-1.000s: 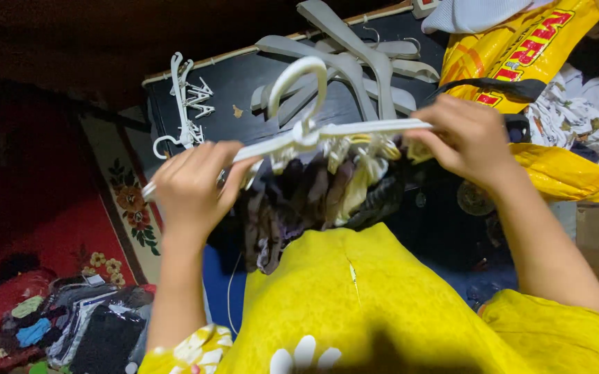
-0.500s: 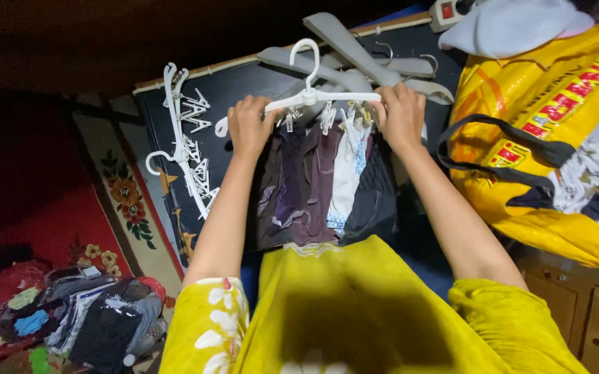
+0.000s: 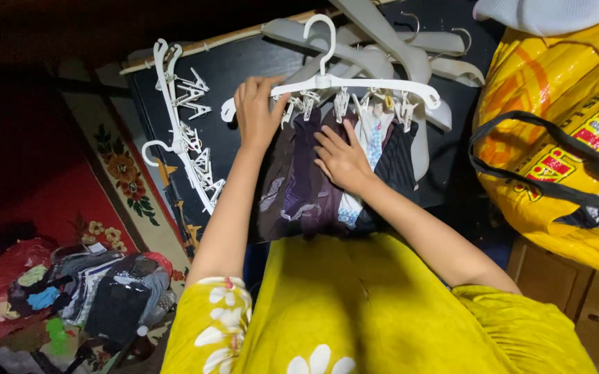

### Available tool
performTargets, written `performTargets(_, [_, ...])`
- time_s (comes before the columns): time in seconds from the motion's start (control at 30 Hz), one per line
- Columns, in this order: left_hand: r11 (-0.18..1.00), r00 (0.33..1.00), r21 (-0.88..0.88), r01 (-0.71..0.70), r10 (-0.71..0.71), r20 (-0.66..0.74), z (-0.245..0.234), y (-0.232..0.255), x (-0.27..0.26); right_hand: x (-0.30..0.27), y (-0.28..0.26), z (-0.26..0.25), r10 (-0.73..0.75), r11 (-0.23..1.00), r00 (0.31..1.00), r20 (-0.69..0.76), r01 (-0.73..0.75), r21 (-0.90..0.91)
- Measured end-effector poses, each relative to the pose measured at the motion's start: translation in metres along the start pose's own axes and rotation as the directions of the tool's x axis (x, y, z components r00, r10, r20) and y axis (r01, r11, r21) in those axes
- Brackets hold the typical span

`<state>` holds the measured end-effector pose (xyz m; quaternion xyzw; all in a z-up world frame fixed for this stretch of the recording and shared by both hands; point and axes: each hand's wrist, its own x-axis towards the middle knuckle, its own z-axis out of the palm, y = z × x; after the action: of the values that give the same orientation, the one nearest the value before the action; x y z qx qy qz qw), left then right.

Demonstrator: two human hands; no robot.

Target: Hanging various small items of laundry onto a multi-clip laundry hanger.

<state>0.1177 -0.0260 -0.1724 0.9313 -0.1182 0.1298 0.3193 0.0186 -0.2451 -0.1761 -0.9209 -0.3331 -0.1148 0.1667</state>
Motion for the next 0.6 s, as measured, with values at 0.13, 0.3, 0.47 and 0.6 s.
performTargets(0.13, [0.999, 0.998, 0.034, 0.042, -0.04, -0.056, -0.009, 0.019, -0.038, -0.005, 0.006, 0.009, 0.141, 0.99, 0.986, 0.086, -0.138, -0.032])
performTargets(0.3, [0.996, 0.999, 0.084, 0.038, -0.037, -0.009, 0.002, 0.049, -0.085, 0.018, 0.008, 0.009, 0.363, 0.93, 0.928, 0.083, -0.366, 0.022])
performTargets(0.47, [0.979, 0.995, 0.194, 0.057, -0.072, 0.07, 0.025, 0.061, -0.102, 0.044, 0.015, 0.003, 0.49, 0.865, 0.867, -0.091, -0.47, 0.172])
performTargets(0.6, [0.965, 0.984, 0.244, 0.094, -0.128, 0.128, 0.042, 0.056, -0.116, 0.072, 0.03, -0.024, 0.414, 0.875, 0.843, -0.343, -0.473, -0.108])
